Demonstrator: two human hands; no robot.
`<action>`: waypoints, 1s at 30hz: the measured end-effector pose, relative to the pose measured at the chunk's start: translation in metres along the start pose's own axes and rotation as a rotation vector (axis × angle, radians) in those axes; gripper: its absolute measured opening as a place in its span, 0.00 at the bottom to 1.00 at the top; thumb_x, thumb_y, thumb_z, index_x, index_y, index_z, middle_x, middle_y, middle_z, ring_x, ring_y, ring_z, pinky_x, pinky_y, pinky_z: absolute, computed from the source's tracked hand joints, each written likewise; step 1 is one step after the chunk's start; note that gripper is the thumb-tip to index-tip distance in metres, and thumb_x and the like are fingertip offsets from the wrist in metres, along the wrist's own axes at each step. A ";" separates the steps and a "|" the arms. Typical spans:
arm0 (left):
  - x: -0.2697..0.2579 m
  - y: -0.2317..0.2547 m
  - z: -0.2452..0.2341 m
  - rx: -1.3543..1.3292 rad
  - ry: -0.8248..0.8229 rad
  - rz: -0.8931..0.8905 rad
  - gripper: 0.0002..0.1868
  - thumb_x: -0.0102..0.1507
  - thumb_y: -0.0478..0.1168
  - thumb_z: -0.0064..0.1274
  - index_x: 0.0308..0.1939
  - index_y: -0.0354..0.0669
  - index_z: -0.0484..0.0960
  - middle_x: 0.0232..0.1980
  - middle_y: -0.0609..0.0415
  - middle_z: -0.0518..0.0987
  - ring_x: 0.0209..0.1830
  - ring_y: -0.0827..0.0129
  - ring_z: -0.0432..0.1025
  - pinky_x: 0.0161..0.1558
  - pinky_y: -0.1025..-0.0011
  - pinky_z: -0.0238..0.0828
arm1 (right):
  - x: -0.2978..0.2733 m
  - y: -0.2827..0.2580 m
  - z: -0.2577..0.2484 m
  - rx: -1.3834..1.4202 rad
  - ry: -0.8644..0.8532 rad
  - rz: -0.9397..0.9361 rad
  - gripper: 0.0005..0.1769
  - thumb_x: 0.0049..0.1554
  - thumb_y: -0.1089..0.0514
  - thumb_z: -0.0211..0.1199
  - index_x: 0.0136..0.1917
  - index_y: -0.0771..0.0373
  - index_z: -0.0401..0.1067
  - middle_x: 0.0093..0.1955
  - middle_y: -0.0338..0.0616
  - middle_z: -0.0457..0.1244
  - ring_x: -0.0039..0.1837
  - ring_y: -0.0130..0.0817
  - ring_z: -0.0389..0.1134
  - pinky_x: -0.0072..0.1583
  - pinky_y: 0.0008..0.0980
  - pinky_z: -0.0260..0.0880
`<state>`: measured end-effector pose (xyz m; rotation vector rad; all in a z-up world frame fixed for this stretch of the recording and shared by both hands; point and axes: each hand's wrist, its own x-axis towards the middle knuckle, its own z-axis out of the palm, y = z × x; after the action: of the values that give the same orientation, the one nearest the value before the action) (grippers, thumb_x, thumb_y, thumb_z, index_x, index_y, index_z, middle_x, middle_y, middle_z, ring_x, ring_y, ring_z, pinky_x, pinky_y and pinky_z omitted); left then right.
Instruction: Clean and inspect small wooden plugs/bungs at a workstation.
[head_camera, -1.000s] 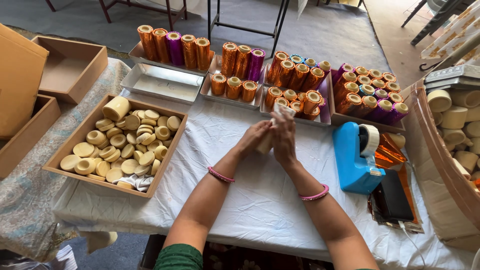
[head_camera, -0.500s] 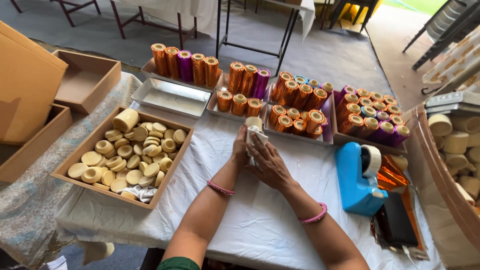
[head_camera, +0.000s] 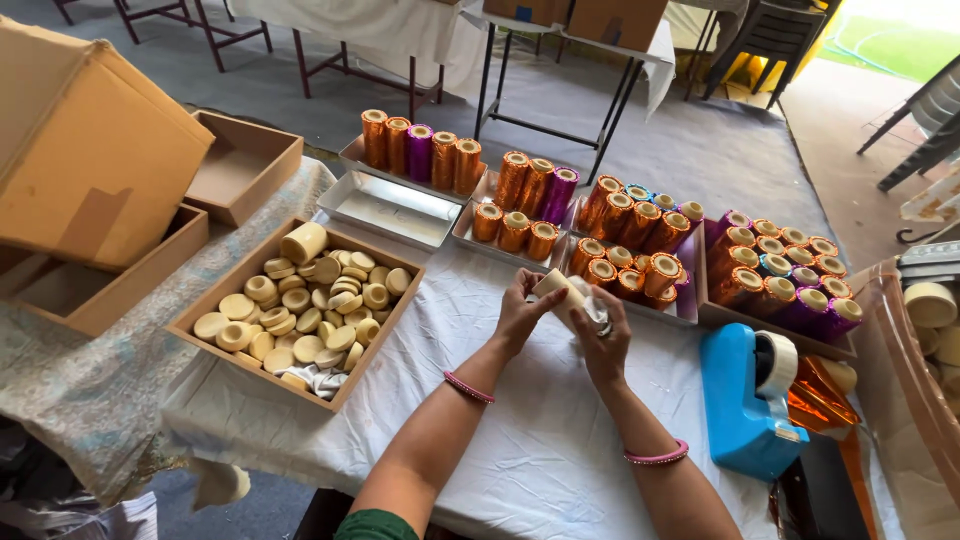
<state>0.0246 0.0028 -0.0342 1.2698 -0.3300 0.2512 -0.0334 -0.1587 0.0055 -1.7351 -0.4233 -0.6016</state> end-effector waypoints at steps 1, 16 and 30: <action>0.002 0.003 0.001 0.002 0.002 0.002 0.29 0.64 0.47 0.72 0.56 0.35 0.71 0.49 0.49 0.79 0.49 0.68 0.75 0.51 0.70 0.77 | 0.001 -0.007 0.002 0.003 -0.002 -0.001 0.31 0.58 0.52 0.70 0.71 0.61 0.66 0.61 0.48 0.66 0.59 0.34 0.70 0.58 0.31 0.74; -0.005 0.028 0.001 0.478 -0.195 0.307 0.22 0.63 0.52 0.69 0.55 0.44 0.87 0.52 0.50 0.83 0.52 0.61 0.79 0.52 0.66 0.78 | 0.002 0.008 -0.020 -0.014 0.184 -0.200 0.13 0.69 0.55 0.58 0.48 0.66 0.73 0.46 0.45 0.69 0.50 0.32 0.68 0.54 0.31 0.68; 0.121 0.194 0.003 0.547 0.478 0.505 0.59 0.60 0.46 0.63 0.82 0.34 0.37 0.25 0.62 0.79 0.22 0.73 0.75 0.24 0.73 0.73 | 0.006 -0.006 -0.015 -0.473 -0.021 0.051 0.16 0.62 0.46 0.63 0.51 0.61 0.78 0.47 0.48 0.71 0.45 0.40 0.74 0.48 0.39 0.73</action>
<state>0.0661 0.0544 0.1846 1.5914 -0.1637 1.1159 -0.0349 -0.1723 0.0166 -2.1965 -0.2615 -0.6847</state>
